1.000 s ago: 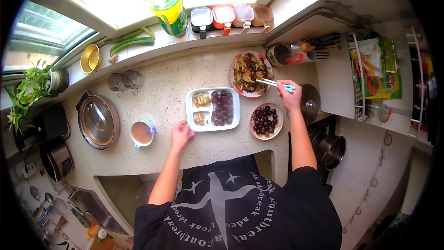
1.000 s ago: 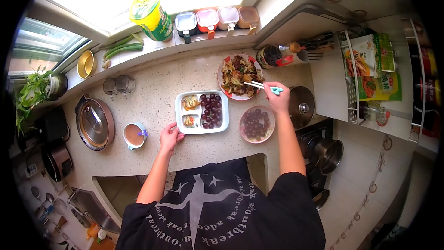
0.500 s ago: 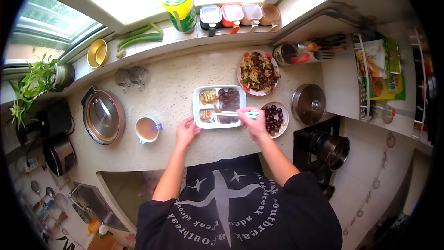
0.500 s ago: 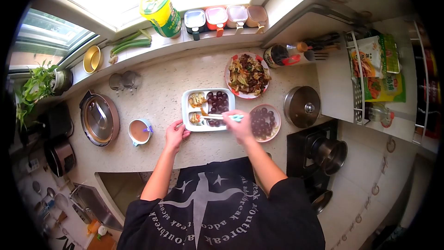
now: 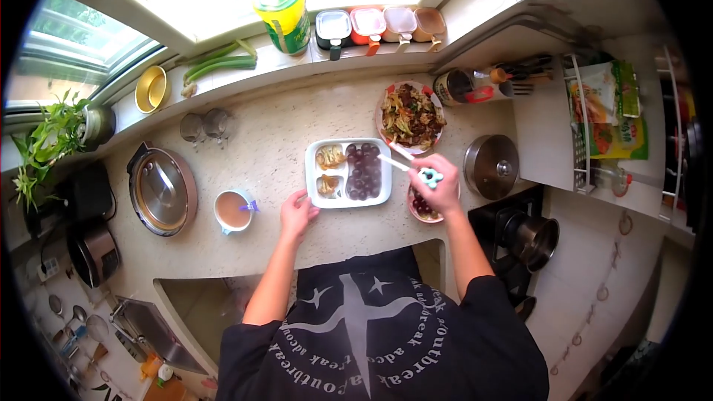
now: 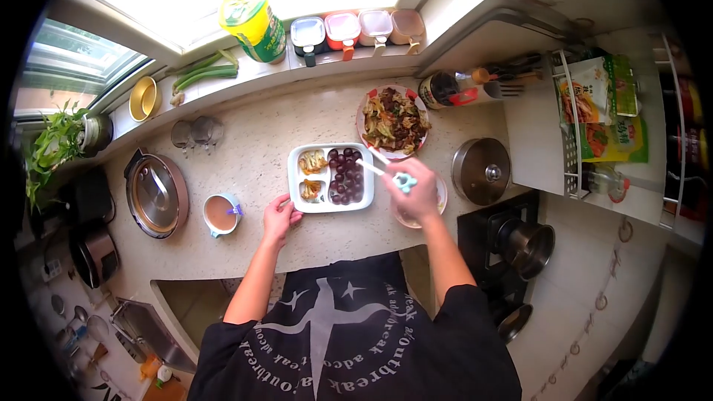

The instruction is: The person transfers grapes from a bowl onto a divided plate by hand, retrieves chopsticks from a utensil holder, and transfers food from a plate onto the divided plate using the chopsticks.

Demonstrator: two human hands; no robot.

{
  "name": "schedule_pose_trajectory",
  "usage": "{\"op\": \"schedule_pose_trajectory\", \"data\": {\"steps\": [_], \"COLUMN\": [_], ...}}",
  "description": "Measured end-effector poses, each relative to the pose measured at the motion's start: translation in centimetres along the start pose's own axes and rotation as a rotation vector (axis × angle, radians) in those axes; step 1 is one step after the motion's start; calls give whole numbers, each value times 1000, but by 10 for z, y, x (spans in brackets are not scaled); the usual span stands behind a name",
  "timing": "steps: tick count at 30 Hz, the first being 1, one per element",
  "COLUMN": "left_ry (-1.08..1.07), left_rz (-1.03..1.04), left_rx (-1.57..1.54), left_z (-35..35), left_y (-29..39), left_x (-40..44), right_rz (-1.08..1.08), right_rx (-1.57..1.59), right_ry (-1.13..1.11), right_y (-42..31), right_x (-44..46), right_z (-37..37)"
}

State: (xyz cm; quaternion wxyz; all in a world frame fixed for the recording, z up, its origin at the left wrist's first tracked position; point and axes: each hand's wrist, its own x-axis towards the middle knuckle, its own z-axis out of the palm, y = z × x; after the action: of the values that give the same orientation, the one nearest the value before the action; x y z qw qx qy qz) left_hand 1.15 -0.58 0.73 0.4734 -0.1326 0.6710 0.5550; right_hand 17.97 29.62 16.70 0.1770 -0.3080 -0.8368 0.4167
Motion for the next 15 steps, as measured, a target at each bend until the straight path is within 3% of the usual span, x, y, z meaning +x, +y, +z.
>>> {"op": "schedule_pose_trajectory", "data": {"steps": [4, 15], "left_ry": [-11, -5], "left_rz": [3, -8], "left_rx": [6, -3], "left_z": [0, 0], "left_y": [3, 3], "left_x": [-1, -3], "right_rz": [-105, -1], "right_rx": [-117, -125], "right_ry": [78, 119], "right_y": [18, 49], "right_x": [31, 52], "right_z": [-30, 4]}}
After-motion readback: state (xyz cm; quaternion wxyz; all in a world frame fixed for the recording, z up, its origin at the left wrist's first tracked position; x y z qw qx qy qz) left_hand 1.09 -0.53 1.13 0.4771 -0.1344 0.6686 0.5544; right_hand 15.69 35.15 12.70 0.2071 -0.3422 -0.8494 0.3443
